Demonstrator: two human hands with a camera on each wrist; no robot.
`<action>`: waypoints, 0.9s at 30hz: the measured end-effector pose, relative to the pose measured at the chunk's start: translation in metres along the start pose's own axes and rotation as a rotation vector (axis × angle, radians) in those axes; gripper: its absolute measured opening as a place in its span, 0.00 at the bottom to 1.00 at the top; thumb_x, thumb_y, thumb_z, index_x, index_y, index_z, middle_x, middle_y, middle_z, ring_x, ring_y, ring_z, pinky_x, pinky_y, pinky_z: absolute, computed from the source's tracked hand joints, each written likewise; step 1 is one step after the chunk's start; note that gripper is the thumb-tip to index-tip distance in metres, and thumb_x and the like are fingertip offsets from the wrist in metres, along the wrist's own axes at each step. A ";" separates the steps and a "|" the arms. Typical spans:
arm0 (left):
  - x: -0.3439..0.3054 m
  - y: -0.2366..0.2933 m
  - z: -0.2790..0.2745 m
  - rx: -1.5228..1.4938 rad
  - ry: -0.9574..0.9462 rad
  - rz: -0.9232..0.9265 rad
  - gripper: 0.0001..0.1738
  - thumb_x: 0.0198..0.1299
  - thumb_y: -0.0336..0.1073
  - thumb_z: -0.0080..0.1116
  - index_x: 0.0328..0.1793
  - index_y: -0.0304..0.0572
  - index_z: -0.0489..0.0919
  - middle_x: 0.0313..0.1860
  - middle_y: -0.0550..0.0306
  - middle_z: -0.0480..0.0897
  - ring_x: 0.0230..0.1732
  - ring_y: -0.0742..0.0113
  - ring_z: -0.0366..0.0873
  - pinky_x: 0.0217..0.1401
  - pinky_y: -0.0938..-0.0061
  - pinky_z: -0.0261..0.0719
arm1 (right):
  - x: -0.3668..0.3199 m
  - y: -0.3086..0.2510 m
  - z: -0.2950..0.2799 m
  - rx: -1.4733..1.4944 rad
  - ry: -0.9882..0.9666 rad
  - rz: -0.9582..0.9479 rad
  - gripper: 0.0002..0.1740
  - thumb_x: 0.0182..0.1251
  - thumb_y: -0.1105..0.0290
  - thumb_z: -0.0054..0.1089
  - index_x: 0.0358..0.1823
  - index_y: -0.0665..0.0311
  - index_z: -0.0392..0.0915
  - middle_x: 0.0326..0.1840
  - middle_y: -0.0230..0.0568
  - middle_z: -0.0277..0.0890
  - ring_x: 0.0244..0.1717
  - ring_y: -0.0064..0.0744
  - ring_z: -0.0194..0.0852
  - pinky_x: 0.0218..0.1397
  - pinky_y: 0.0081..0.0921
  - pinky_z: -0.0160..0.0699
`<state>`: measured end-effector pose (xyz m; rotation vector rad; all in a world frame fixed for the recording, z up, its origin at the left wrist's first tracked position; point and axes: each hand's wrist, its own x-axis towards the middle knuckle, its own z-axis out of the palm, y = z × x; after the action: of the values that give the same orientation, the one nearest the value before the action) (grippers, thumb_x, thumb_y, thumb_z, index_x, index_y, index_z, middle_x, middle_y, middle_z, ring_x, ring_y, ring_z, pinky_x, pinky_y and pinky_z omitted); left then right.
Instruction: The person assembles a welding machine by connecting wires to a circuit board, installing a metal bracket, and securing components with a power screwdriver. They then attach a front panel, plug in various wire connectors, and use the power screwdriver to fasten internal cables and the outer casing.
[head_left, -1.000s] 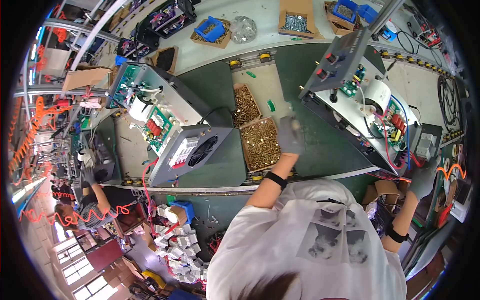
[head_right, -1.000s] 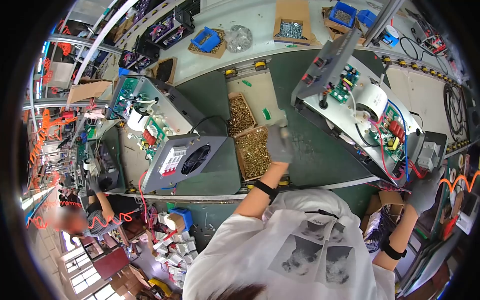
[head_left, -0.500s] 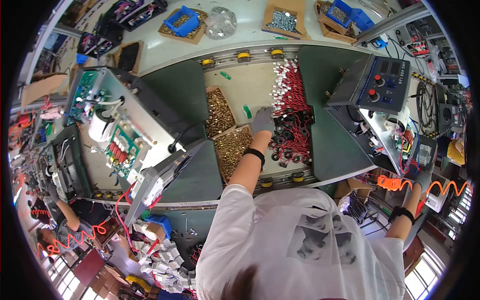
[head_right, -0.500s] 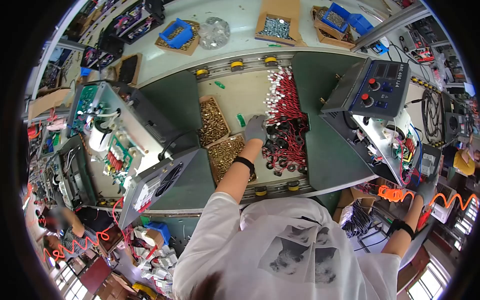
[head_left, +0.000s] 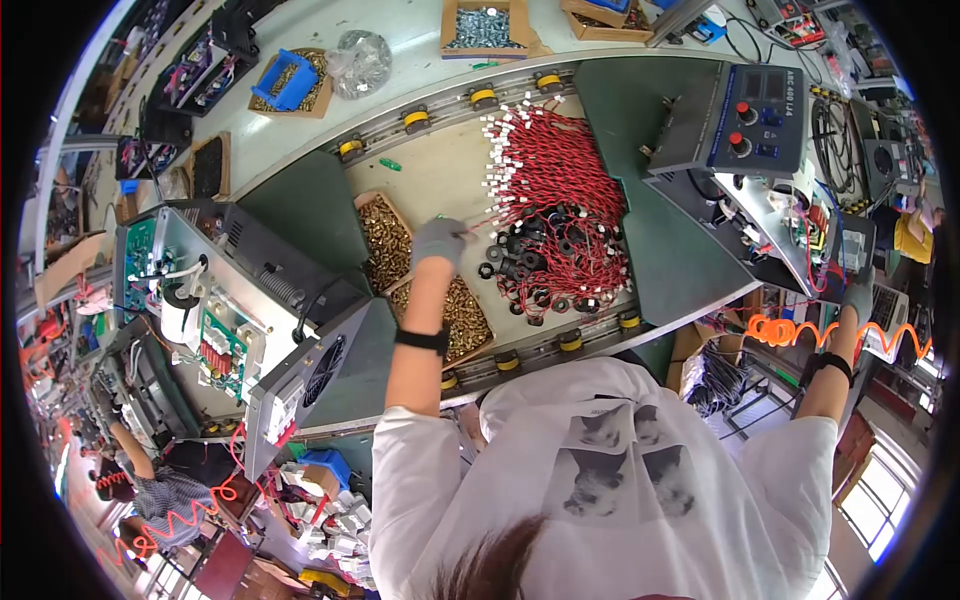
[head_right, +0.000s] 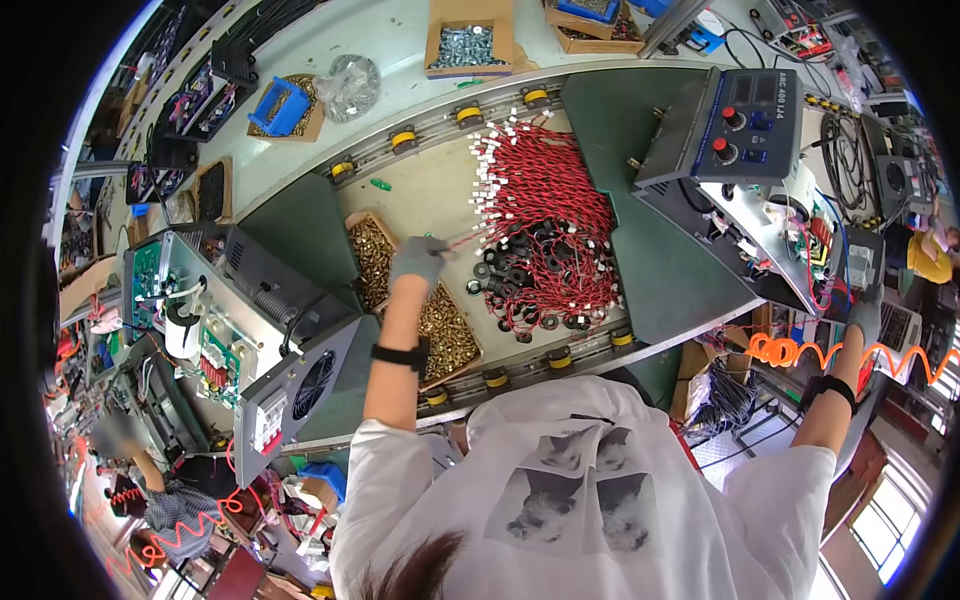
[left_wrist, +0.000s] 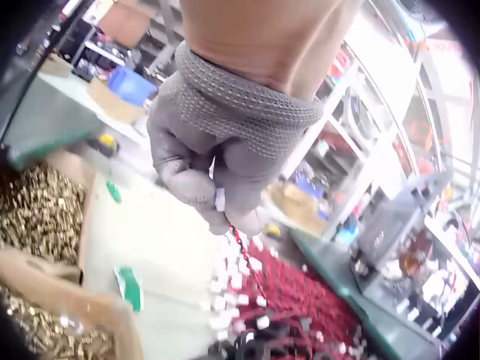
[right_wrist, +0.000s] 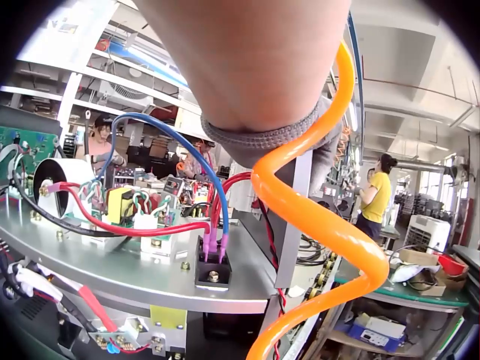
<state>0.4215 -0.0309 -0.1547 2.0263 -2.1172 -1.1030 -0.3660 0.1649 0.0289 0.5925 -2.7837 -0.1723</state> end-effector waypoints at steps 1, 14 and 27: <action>-0.011 -0.002 -0.019 -0.074 0.146 -0.064 0.13 0.53 0.39 0.58 0.44 0.48 0.84 0.42 0.47 0.83 0.44 0.50 0.81 0.49 0.65 0.77 | -0.002 -0.003 -0.002 -0.016 -0.014 0.019 0.34 0.63 0.59 0.42 0.72 0.29 0.49 0.55 0.55 0.74 0.54 0.57 0.74 0.53 0.50 0.70; -0.023 0.029 0.061 -0.224 0.146 -0.023 0.29 0.48 0.46 0.65 0.55 0.43 0.72 0.45 0.46 0.79 0.48 0.46 0.78 0.51 0.60 0.75 | -0.020 -0.006 0.005 0.025 0.104 -0.031 0.31 0.65 0.54 0.43 0.71 0.30 0.53 0.54 0.57 0.75 0.53 0.57 0.75 0.52 0.49 0.72; -0.032 -0.034 0.058 -1.308 0.674 -0.126 0.13 0.56 0.34 0.56 0.45 0.37 0.82 0.32 0.57 0.81 0.31 0.63 0.76 0.34 0.66 0.77 | -0.101 -0.063 -0.068 0.093 -0.010 -0.080 0.29 0.65 0.61 0.44 0.69 0.43 0.59 0.47 0.59 0.77 0.48 0.58 0.77 0.49 0.47 0.73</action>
<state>0.4295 0.0271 -0.2008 1.4566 -0.5879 -1.0884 -0.2330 0.1462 0.0564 0.7278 -2.7914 -0.0626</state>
